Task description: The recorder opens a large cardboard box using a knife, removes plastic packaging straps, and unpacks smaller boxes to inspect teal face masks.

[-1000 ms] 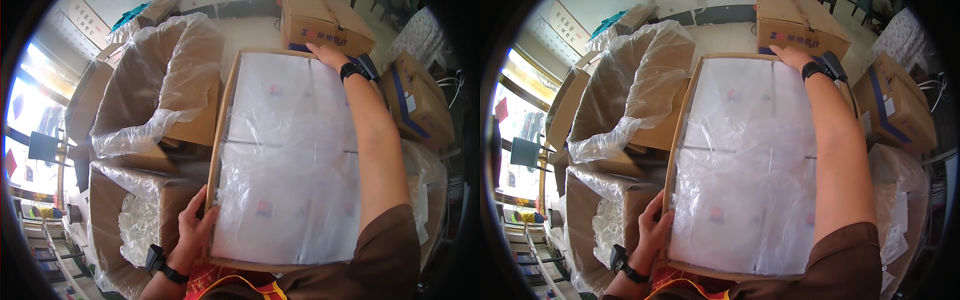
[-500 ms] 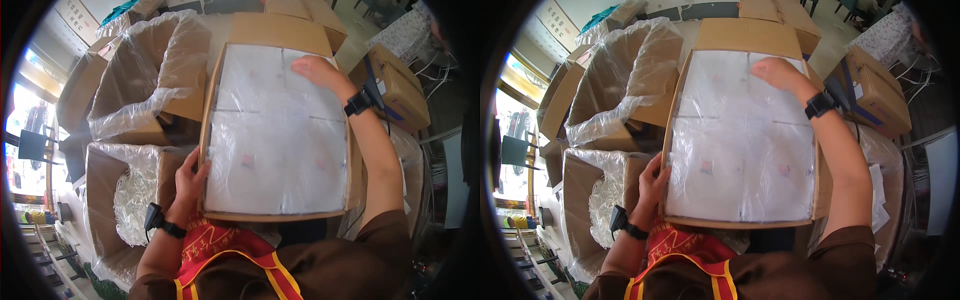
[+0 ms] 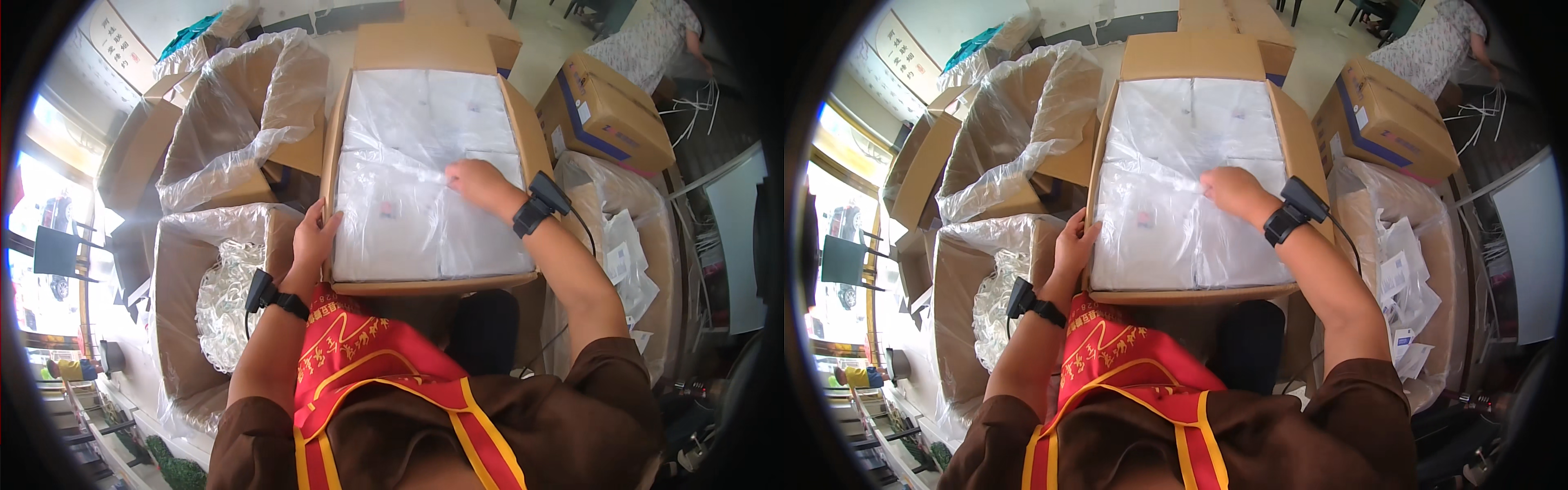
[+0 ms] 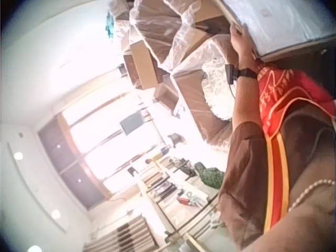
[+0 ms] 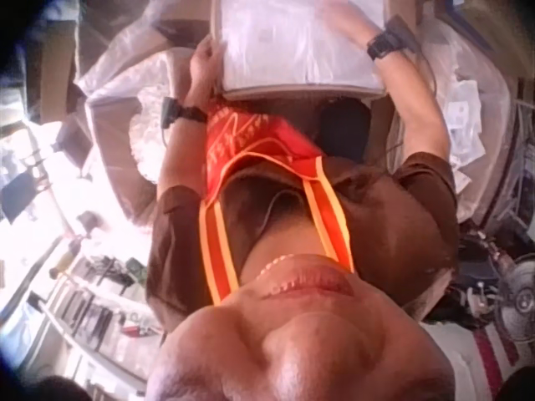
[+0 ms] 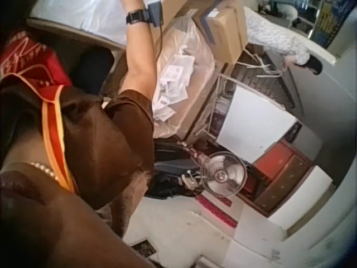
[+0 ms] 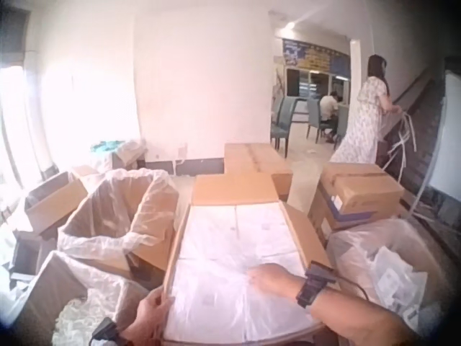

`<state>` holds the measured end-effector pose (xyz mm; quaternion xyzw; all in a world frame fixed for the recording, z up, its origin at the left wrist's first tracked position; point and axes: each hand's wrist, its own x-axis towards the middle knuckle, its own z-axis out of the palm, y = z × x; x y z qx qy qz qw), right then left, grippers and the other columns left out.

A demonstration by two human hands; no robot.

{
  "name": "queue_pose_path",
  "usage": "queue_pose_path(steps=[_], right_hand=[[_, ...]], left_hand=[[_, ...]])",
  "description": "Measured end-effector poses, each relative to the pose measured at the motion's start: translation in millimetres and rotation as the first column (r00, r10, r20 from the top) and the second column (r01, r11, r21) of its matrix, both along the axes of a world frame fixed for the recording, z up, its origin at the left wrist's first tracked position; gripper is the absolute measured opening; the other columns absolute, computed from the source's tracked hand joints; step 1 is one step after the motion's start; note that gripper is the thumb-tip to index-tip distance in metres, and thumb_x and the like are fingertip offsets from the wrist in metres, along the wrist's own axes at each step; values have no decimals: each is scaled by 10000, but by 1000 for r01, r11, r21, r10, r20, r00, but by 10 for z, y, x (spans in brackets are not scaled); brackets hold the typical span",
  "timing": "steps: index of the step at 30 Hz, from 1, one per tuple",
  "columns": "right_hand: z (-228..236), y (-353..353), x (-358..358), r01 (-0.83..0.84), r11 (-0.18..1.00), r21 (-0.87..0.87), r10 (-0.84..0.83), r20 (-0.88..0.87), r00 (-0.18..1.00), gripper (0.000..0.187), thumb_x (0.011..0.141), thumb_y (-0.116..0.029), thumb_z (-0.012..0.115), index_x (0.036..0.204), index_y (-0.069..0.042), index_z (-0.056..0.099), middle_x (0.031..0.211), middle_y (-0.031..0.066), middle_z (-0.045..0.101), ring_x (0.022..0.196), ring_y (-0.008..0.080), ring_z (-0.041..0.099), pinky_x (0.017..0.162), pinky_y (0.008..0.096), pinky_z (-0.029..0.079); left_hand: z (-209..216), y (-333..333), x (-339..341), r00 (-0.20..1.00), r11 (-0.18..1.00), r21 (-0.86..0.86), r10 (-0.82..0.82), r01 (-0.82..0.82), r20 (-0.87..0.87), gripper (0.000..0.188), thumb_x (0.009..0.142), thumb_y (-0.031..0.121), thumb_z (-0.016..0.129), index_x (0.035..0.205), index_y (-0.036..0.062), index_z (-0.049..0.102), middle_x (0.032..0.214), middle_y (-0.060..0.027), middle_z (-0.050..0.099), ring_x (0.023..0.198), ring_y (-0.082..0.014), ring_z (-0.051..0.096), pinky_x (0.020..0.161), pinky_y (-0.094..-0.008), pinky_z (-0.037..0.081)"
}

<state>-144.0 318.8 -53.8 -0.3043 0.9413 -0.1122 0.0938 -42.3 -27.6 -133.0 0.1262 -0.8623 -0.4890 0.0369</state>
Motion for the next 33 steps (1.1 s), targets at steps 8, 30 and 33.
queue_pose_path(steps=[8,30,33], right_hand=[[654,-752,786,414,516,-750,265,599,755,40,875,-59,627,909,-66,606,755,-26,579,640,71,556,562,224,453],[-280,787,3086,571,752,-329,-198,713,672,558,883,-282,664,1343,-22,486,707,60,636,518,122,579,474,283,463],[-317,1361,3089,820,531,-215,-554,644,527,662,913,-344,623,1439,-36,366,761,69,627,490,135,578,422,282,462]], left_hand=[[982,684,-260,848,979,204,118,-12,-516,481,920,242,652,1318,10,515,1200,-168,622,1107,-245,600,962,-319,446],[443,-636,1343,898,664,-630,-151,403,414,648,791,515,686,1274,109,537,1057,-190,691,1023,-387,646,906,-458,487],[675,-167,1192,832,903,-289,-119,318,542,624,791,401,725,1263,40,533,1039,-221,676,948,-301,678,797,-422,537]])
